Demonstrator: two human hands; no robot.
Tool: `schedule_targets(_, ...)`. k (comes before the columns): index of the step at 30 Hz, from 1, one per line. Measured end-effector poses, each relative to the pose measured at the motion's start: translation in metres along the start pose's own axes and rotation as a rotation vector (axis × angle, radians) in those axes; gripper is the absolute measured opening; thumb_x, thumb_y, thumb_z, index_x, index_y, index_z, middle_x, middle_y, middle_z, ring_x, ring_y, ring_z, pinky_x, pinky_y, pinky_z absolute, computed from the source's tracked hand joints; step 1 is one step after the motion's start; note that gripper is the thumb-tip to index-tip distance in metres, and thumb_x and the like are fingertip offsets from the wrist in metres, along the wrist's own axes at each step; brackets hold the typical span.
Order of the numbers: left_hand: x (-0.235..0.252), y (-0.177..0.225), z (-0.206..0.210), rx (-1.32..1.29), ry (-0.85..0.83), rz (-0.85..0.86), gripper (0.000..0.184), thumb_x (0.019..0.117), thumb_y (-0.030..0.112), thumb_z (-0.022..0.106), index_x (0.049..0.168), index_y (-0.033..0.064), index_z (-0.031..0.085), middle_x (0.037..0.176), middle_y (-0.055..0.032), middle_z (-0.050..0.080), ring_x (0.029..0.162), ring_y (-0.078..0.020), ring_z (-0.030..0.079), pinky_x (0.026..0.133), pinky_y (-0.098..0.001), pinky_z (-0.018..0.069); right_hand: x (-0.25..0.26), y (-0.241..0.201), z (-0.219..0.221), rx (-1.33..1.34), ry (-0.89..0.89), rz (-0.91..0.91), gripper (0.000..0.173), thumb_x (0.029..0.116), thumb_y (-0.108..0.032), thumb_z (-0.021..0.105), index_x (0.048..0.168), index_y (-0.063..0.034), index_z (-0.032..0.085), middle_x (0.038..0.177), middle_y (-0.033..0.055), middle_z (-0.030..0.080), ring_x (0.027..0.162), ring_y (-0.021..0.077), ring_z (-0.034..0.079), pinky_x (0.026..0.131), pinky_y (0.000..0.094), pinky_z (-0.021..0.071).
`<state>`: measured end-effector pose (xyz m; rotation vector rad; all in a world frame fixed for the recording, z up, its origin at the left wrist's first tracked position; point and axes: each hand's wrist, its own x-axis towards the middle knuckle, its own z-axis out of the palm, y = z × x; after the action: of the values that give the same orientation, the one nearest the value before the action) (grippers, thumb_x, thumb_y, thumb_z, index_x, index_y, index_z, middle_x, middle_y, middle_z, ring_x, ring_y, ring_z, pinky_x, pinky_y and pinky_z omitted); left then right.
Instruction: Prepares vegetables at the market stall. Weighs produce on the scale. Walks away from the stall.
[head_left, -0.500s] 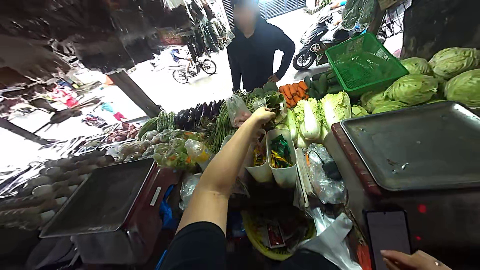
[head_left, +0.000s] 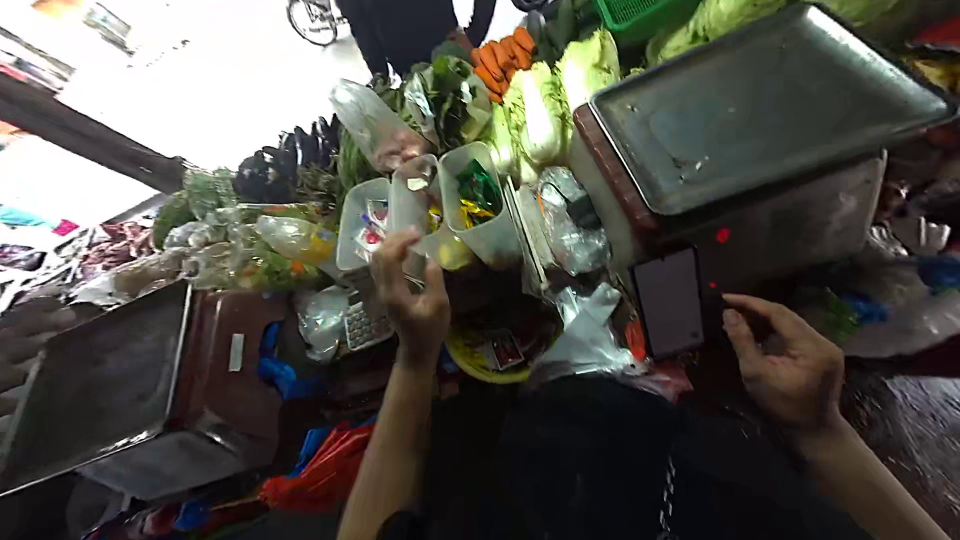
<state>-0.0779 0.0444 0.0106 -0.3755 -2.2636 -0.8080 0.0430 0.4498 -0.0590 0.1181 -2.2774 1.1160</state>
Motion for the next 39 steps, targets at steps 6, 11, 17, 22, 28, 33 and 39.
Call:
schedule_targets(6, -0.181, -0.030, 0.072, 0.178, -0.203, -0.162, 0.040, 0.0954, 0.024, 0.059, 0.124, -0.0033, 0.066, 0.137, -0.0268, 0.059, 0.129, -0.0421, 0.055, 0.108, -0.0554, 0.0439, -0.018, 0.012, 0.006, 0.002, -0.001, -0.011, 0.028, 0.1037, -0.020, 0.058, 0.113, 0.0013, 0.073, 0.099, 0.0128, 0.073, 0.090, 0.0105, 0.068, 0.084, 0.0228, 0.0561)
schedule_targets(11, -0.247, -0.037, 0.090, 0.366, -0.803, -0.362, 0.049, 0.1058, 0.036, 0.037, 0.137, 0.0113, 0.065, 0.153, -0.0158, 0.051, 0.146, -0.0376, 0.041, 0.120, -0.0603, 0.0281, -0.019, 0.013, 0.003, 0.018, -0.029, -0.091, 0.027, 0.1036, -0.018, 0.058, 0.110, 0.0019, 0.074, 0.092, 0.0127, 0.072, 0.083, 0.0101, 0.067, 0.078, 0.0221, 0.0555)
schedule_targets(17, -0.237, -0.036, 0.089, 0.402, -0.914, -0.456, 0.051, 0.1064, 0.037, 0.032, 0.142, 0.0165, 0.062, 0.159, -0.0111, 0.045, 0.150, -0.0322, 0.037, 0.120, -0.0569, 0.0269, -0.024, 0.016, -0.001, 0.036, -0.067, -0.120, 0.028, 0.1035, -0.019, 0.057, 0.108, 0.0031, 0.074, 0.091, 0.0152, 0.073, 0.081, 0.0118, 0.068, 0.076, 0.0218, 0.0557)
schedule_targets(22, -0.240, -0.036, 0.092, 0.403, -0.895, -0.458, 0.050, 0.1057, 0.036, 0.032, 0.140, 0.0165, 0.064, 0.156, -0.0122, 0.048, 0.148, -0.0327, 0.039, 0.118, -0.0581, 0.0299, -0.024, 0.018, -0.009, 0.027, -0.091, -0.146, 0.028, 0.1038, -0.020, 0.057, 0.108, 0.0013, 0.075, 0.088, 0.0142, 0.074, 0.079, 0.0131, 0.068, 0.075, 0.0235, 0.0550)
schedule_targets(28, -0.228, -0.032, 0.089, 0.353, -1.006, -0.637, 0.051, 0.1026, 0.047, 0.043, 0.143, 0.0224, 0.061, 0.162, -0.0115, 0.039, 0.151, -0.0312, 0.033, 0.121, -0.0585, 0.0244, -0.021, 0.014, -0.018, 0.052, -0.122, -0.221, 0.030, 0.1032, -0.022, 0.057, 0.106, 0.0027, 0.074, 0.086, 0.0175, 0.073, 0.078, 0.0169, 0.067, 0.075, 0.0262, 0.0546)
schedule_targets(33, -0.187, -0.022, 0.099, 0.399, -1.018, -0.805, 0.056, 0.0874, 0.042, 0.073, 0.136, 0.0159, 0.065, 0.157, -0.0192, 0.043, 0.143, -0.0407, 0.041, 0.113, -0.0660, 0.0338, -0.013, 0.017, -0.019, 0.051, -0.218, -0.270, 0.031, 0.1030, -0.026, 0.056, 0.106, -0.0025, 0.076, 0.078, 0.0130, 0.071, 0.072, 0.0178, 0.066, 0.072, 0.0284, 0.0536)
schedule_targets(39, -0.183, -0.022, 0.106, 0.576, -1.052, -0.829, 0.071, 0.0770, 0.022, 0.081, 0.144, 0.0149, 0.058, 0.157, -0.0218, 0.041, 0.143, -0.0433, 0.039, 0.110, -0.0670, 0.0356, -0.010, 0.013, -0.041, 0.021, -0.298, -0.266, 0.027, 0.1023, -0.021, 0.060, 0.109, -0.0002, 0.076, 0.080, 0.0163, 0.072, 0.071, 0.0241, 0.068, 0.070, 0.0360, 0.0559)
